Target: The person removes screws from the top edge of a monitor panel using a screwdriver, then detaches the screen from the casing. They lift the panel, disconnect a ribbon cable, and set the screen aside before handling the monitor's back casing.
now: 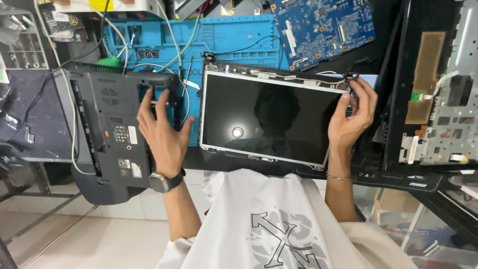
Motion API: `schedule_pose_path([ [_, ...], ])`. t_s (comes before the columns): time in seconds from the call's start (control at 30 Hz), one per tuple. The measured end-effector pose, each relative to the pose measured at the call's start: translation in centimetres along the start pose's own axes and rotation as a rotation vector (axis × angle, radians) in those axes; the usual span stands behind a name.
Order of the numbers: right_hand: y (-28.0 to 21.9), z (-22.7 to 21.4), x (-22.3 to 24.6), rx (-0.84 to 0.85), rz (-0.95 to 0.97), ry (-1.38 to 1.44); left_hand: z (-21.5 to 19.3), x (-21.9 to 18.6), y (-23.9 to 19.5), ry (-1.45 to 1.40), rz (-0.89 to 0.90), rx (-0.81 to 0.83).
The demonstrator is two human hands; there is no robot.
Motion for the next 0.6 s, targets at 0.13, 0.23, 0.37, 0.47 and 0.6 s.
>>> schedule_pose_path([
  [0.13, -0.2, 0.0, -0.5, -0.006, -0.022, -0.014, 1.0, 1.6, -2.6, 0.068, 0.002, 0.015],
  [0.23, -0.1, -0.1, -0.4, -0.011, -0.012, -0.039, 0.6, 2.3, -3.0, 0.116, 0.065, 0.001],
  [0.37, 0.0, 0.0, -0.8, -0.027, -0.039, -0.058, 0.0, 3.2, -2.5, 0.144, 0.084, -0.011],
  [0.47, -0.1, -0.2, -1.1, -0.030, -0.052, -0.049, -0.5, 2.4, -1.6, 0.134, 0.111, -0.056],
  [0.6, -0.1, -0.1, -0.4, -0.048, -0.036, -0.102, 0.5, 1.8, -0.7, 0.184, 0.180, -0.054],
])
Point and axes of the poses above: each hand's wrist, its own y-axis towards the middle knuckle, its own z-axis out of the palm, x = y × z, the point moved 8 cm from there along y, towards the middle knuckle, and after that the axes turned 11 degrees about z, right-handed, at the moved point
